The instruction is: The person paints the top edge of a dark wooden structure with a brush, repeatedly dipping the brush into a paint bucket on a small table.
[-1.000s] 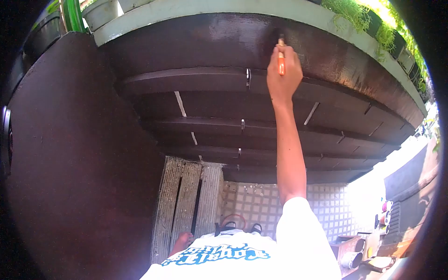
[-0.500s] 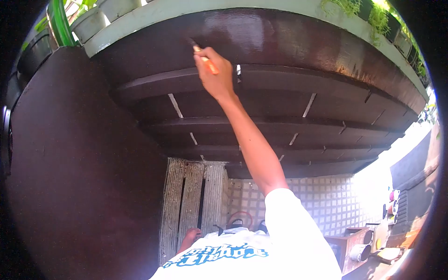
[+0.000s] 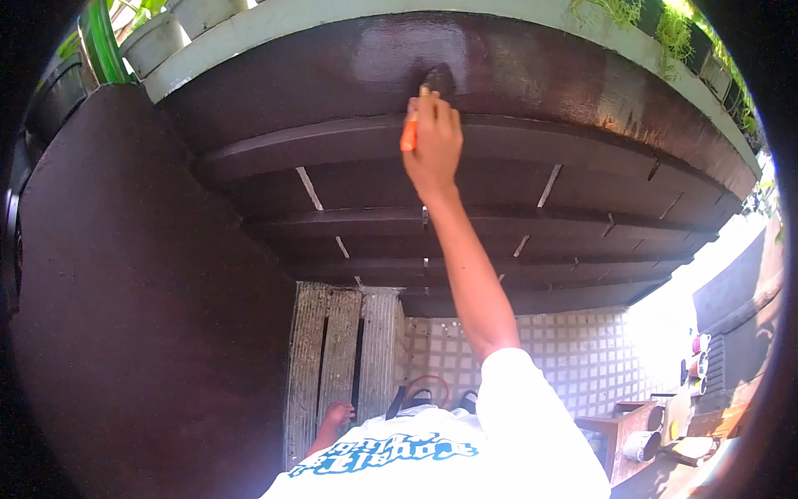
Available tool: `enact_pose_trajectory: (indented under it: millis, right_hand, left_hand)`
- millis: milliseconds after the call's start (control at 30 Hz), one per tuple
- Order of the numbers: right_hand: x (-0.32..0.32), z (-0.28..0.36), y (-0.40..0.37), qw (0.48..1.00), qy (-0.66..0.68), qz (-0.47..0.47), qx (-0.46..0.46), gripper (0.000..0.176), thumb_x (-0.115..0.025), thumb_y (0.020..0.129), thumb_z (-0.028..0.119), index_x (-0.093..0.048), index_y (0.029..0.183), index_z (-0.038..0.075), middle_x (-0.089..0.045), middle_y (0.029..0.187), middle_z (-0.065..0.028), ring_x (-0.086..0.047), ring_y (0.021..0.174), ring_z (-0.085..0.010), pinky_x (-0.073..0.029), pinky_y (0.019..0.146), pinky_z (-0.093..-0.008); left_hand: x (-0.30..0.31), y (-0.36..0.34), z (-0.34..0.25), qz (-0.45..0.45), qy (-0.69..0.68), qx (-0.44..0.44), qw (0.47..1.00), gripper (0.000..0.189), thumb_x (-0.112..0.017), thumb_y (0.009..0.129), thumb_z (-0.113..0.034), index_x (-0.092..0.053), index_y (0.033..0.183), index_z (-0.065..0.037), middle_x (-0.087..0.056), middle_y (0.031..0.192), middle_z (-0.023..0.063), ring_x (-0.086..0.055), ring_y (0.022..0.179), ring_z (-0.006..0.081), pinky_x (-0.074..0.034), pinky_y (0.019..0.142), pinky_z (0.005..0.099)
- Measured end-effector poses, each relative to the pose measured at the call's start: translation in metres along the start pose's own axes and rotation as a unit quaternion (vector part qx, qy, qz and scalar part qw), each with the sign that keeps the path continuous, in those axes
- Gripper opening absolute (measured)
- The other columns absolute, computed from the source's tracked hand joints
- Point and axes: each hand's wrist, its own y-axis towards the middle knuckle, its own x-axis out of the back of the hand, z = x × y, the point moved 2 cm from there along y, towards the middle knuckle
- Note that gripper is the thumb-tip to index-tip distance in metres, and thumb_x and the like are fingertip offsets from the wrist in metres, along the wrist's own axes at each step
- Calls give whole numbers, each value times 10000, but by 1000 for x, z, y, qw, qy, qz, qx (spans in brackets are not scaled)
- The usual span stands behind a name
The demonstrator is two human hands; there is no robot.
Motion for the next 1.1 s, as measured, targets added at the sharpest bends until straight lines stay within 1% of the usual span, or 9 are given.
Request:
enact_pose_trajectory:
  millis: [100,133,267,367,500,633,767,967,1100]
  right_hand:
    - [-15,37,4,992,122,37,-7,228,-627,985,124,-670,1175,4,-704,1080,-209,-682,992,-393,-539,861,-486]
    - [-24,46,3,986,167,7,5,95,-664,964,108,-670,1024,35,-715,1010,-172,-696,915,-384,-549,793,-471]
    - [-36,62,-2,888,394,172,-160,151,-694,993,190,-676,986,40,-659,759,-88,-620,728,-127,-489,694,-301]
    - [-31,29,-10,904,365,96,-199,125,-689,983,173,-665,993,51,-663,760,-122,-633,693,-193,-501,687,-338]
    - [19,-15,-8,925,306,58,-217,103,-675,999,125,-667,950,35,-584,706,-74,-531,735,-60,-478,653,-296]
    - [70,-60,-6,984,90,-40,-151,87,-664,988,123,-660,961,40,-707,933,-142,-682,870,-343,-529,794,-421]
    - [66,-42,-10,997,-16,-16,-79,92,-630,995,132,-657,1014,45,-701,945,-147,-675,894,-368,-531,810,-473]
    - [-20,39,-15,972,227,18,-66,90,-644,973,118,-647,997,32,-696,927,-182,-689,856,-399,-545,758,-493]
    - [-42,57,-20,938,322,98,-85,112,-684,979,165,-667,972,54,-682,857,-172,-689,774,-340,-527,720,-389]
  left_hand:
    - [-10,-3,3,-2,13,-4,1000,311,-535,1012,-286,-664,1216,-89,-727,1194,88,-707,943,259,-534,839,453]
    - [-10,-1,8,-3,8,-3,1000,305,-535,1011,-283,-667,1205,-89,-728,1190,90,-709,934,261,-538,814,447]
    - [-16,-2,20,9,9,0,1000,289,-532,1006,-272,-678,1178,-91,-730,1185,91,-714,924,265,-542,729,421]
    - [-5,-20,11,25,15,-22,999,290,-531,1003,-272,-681,1181,-99,-733,1178,84,-714,927,255,-534,711,410]
    - [5,2,15,7,30,5,1000,289,-523,1002,-259,-679,1193,-109,-741,1156,71,-716,919,235,-521,702,407]
    - [8,11,2,-6,41,-3,999,278,-525,1001,-256,-658,1202,-118,-746,1156,60,-723,945,224,-516,750,417]
    - [5,9,-8,8,53,11,998,267,-528,997,-223,-648,1209,-115,-738,1180,79,-717,992,236,-532,836,443]
    - [-1,-5,-5,3,-21,-10,1000,265,-559,987,-203,-652,1212,-98,-729,1200,98,-713,1033,269,-529,859,471]
    - [2,-20,5,3,9,2,1000,269,-543,998,-230,-660,1197,-93,-729,1199,85,-709,1056,270,-520,868,478]
